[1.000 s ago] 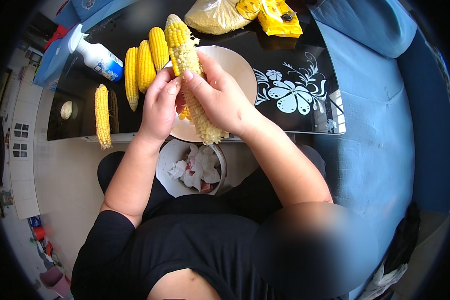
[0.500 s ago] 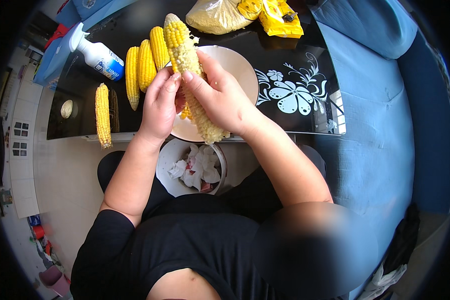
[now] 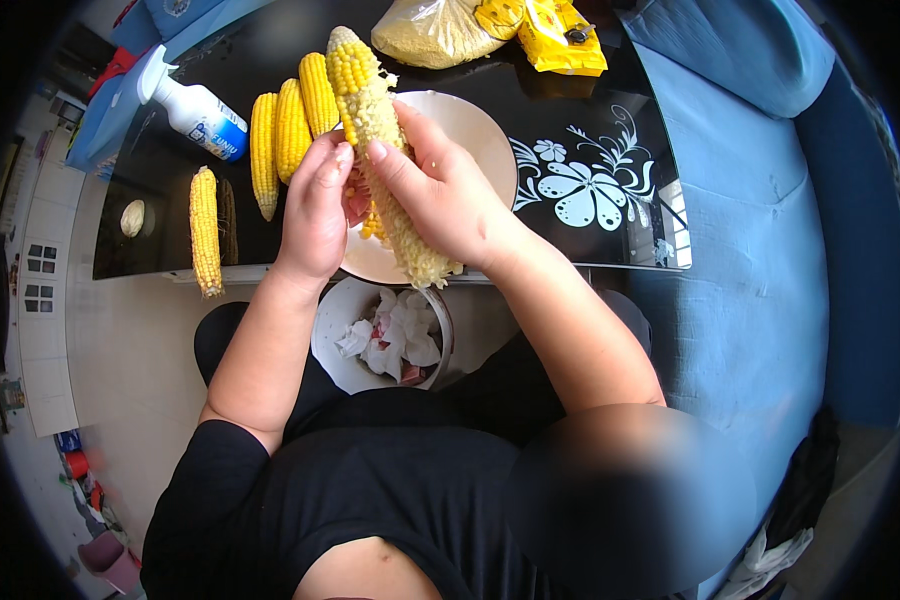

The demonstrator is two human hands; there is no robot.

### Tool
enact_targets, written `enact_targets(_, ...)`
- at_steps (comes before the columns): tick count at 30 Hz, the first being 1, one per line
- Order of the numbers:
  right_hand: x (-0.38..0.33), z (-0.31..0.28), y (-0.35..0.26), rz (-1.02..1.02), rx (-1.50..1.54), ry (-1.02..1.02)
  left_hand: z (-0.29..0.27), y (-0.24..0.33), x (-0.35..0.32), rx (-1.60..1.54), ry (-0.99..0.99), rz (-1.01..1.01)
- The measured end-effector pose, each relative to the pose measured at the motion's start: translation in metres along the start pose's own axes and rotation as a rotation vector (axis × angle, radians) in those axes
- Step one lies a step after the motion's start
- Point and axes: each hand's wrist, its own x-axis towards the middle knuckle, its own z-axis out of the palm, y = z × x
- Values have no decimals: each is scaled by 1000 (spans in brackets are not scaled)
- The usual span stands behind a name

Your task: The person removes corn kernels from cobs by hand, placing the kernels into a bowl and discarding the cobs. Then the person walks to the kitchen, washes hands, and wipes the countertop with a cloth.

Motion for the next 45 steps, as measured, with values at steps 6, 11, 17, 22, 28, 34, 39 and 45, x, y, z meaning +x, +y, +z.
enact_targets(6,-1,0,-3,-18,-69,-34,-2,-7,0,94,21,41)
enact_targets(11,-1,-1,-4,-21,-91,-31,0,-5,1,117,33,34)
enact_targets(17,-2,-1,-9,26,-93,-84,1,-3,-1,68,72,13)
enact_targets(22,-2,-5,-13,90,12,-102,-6,-5,2,134,18,-99)
enact_targets(28,-2,-4,-15,95,26,-79,-2,0,1,-14,44,-88)
enact_targets(34,-3,-5,-10,66,-62,-93,-1,-2,0,126,49,-33)
enact_targets(39,-5,-5,-19,145,76,-153,0,-2,0,121,83,-29)
enact_targets(45,-4,-5,-14,69,-30,-111,0,1,1,15,76,-23)
